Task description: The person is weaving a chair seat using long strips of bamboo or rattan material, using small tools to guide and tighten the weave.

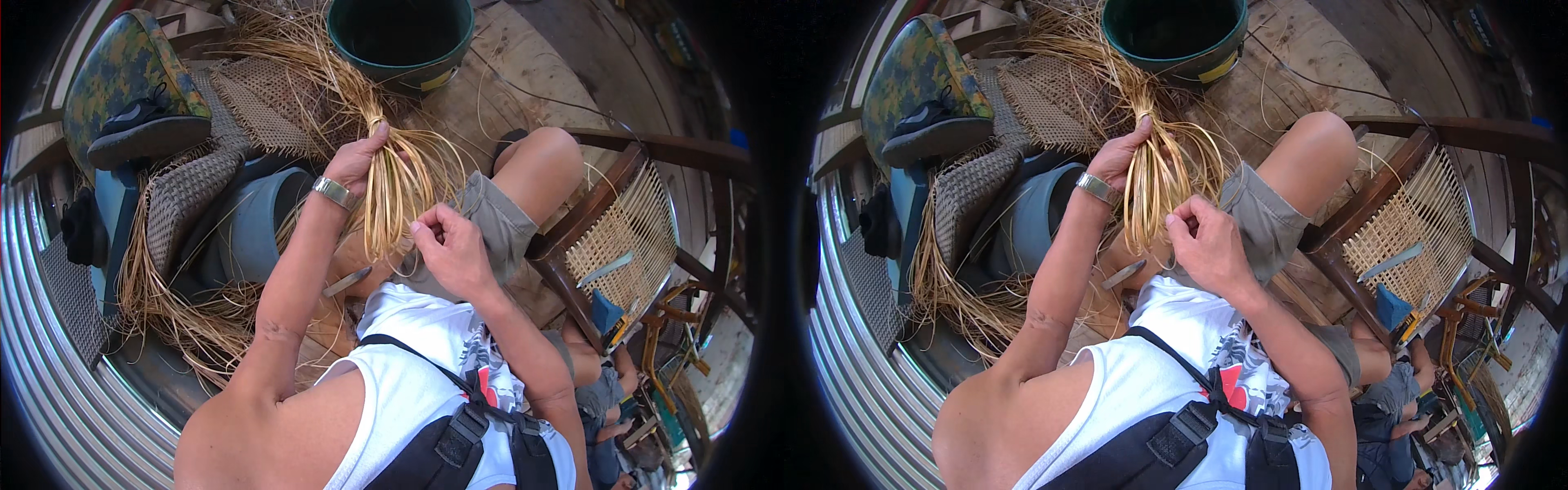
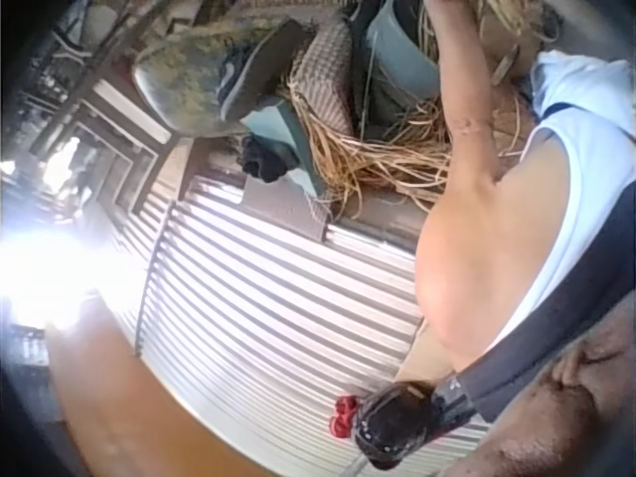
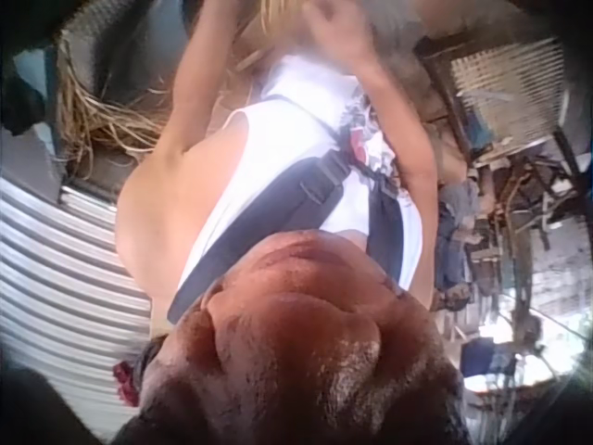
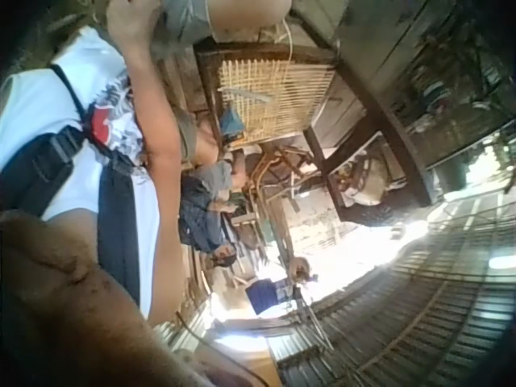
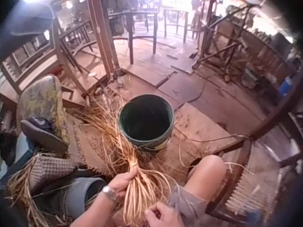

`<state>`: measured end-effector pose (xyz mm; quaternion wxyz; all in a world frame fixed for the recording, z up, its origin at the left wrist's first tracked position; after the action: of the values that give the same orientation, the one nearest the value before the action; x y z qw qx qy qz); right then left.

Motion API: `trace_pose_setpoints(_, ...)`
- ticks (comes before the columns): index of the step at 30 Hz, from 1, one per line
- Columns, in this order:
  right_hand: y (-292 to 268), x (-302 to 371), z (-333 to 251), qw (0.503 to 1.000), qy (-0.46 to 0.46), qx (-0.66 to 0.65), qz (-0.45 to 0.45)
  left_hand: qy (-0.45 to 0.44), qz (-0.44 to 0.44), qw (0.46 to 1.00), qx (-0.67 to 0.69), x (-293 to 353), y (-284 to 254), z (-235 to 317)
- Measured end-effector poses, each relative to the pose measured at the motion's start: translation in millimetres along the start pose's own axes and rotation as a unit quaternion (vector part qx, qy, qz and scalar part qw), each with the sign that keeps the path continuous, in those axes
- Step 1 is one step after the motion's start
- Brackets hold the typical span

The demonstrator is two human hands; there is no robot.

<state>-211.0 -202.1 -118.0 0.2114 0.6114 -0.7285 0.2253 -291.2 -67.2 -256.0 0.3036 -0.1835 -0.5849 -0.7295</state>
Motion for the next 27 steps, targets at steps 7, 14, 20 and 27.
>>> trace_pose_setpoints(7, -3.1, 6.8, -24.9, 0.987, -0.122, 0.064, 0.079, 0.011, -0.002, 1.000, 0.024, 1.0, 3.8, 2.3)
trace_pose_setpoints(14, 1.7, 9.8, -42.7, 0.954, -0.251, 0.141, 0.083, 0.014, -0.022, 0.999, 0.040, -4.9, 1.8, 0.3)
trace_pose_setpoints(20, 0.8, 6.3, -28.8, 0.976, -0.186, 0.097, 0.064, 0.045, 0.030, 0.998, 0.017, -6.8, -4.0, 3.5)
trace_pose_setpoints(27, -0.7, 7.6, -28.6, 0.986, -0.149, 0.034, 0.072, 0.068, 0.050, 0.996, 0.006, -9.5, -2.1, 6.2)
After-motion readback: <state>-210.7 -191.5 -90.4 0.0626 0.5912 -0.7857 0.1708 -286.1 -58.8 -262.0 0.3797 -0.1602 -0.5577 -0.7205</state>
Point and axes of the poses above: each hand's wrist, its own x-axis away from the middle knuckle, its own y-axis out of the palm, z = x × y, the point moved 9 cm from there along -x, towards the middle knuckle, and after that the axes turned 7 degrees about -z, right-handed, at the moved point
